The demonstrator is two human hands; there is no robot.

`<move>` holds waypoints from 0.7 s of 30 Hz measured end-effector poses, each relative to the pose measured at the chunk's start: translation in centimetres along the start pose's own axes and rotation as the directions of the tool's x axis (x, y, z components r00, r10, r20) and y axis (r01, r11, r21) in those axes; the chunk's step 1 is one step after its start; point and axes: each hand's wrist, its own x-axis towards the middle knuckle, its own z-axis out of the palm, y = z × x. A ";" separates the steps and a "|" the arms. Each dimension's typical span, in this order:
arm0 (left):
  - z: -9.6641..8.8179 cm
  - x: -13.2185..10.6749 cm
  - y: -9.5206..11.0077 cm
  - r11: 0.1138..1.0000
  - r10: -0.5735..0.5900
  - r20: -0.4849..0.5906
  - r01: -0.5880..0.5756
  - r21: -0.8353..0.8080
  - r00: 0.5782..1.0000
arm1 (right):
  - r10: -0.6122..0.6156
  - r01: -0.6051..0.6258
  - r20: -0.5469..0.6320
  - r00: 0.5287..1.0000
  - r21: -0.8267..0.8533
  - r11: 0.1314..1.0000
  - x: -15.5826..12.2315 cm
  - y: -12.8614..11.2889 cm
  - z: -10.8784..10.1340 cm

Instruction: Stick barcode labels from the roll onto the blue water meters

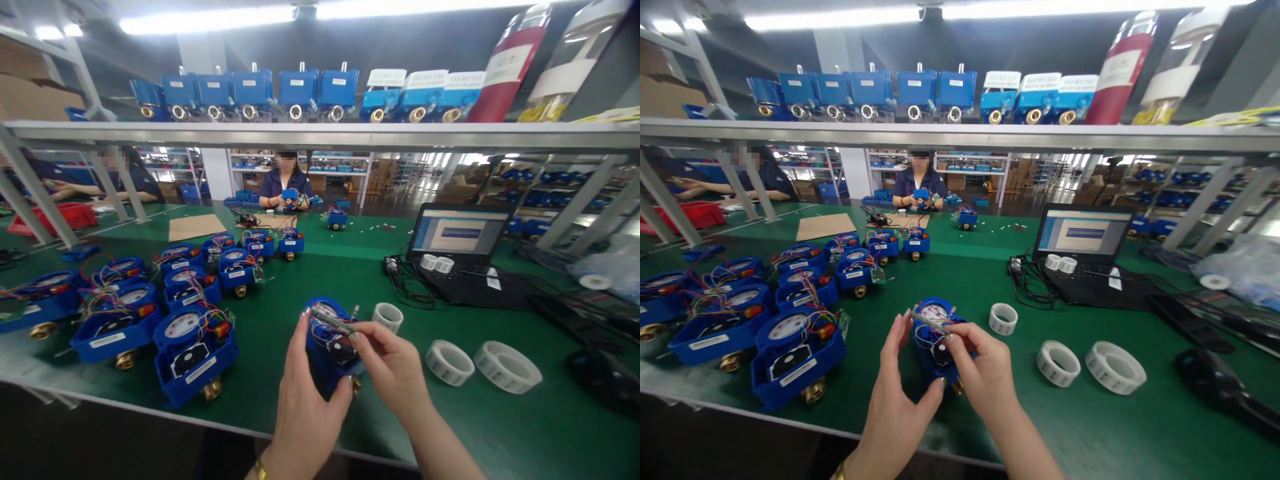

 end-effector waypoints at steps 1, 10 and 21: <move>0.0 -0.3 -0.3 1.000 -0.013 -0.011 0.013 0.017 1.000 | -0.127 0.128 0.015 0.992 -0.091 0.988 -0.3 0.0 -0.2; 1.5 -1.7 -3.2 0.974 -0.173 -0.097 0.156 -0.163 0.980 | -0.413 0.423 0.093 0.906 -0.177 0.888 -3.3 -0.5 -1.7; 2.4 -1.7 -3.0 0.861 -0.450 -0.080 0.408 -0.302 0.889 | -0.109 -0.117 -0.279 0.954 -0.682 0.722 -7.3 7.4 -13.1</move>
